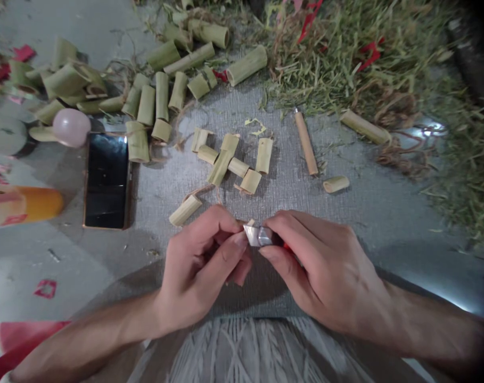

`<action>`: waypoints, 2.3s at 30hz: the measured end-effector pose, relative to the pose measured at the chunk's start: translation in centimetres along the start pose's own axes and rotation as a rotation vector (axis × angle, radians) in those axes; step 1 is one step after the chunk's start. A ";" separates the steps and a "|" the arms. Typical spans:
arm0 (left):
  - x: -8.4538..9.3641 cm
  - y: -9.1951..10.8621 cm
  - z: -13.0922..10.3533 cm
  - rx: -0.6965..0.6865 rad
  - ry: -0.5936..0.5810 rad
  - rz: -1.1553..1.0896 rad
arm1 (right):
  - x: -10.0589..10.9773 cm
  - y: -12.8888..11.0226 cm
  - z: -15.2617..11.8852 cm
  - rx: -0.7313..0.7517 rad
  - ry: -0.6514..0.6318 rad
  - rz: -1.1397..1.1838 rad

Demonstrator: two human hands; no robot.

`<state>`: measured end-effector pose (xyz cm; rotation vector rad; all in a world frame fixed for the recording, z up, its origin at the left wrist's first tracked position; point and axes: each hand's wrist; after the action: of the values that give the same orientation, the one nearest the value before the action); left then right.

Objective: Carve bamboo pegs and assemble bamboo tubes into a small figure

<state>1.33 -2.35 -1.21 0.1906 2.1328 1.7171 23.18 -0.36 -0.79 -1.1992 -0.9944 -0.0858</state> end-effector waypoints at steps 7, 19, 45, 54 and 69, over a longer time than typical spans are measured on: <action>0.1 0.1 -0.2 -0.060 0.023 0.156 | 0.3 -0.3 0.1 -0.026 -0.040 0.108; 0.5 0.4 0.6 0.086 -0.024 -0.273 | 2.5 -0.1 0.4 -0.124 -0.270 0.521; 0.6 1.1 0.3 0.002 0.006 0.093 | 1.9 -0.7 0.4 -0.231 -0.270 0.507; 1.0 1.3 0.3 -0.034 -0.067 0.238 | 2.4 -0.7 0.6 -0.304 -0.321 0.670; 0.3 0.7 0.7 0.013 -0.034 -0.187 | 2.9 -0.3 0.3 -0.021 -0.210 0.395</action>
<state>1.28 -1.47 -0.75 0.0227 2.0662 1.5823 24.64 1.01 1.40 -1.4240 -0.9200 0.3479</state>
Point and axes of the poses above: each hand's wrist, its own z-axis towards the middle knuckle, its own x-axis out of the back of the hand, y = z × x, and after that the axes turned 5 degrees about -y, right-handed
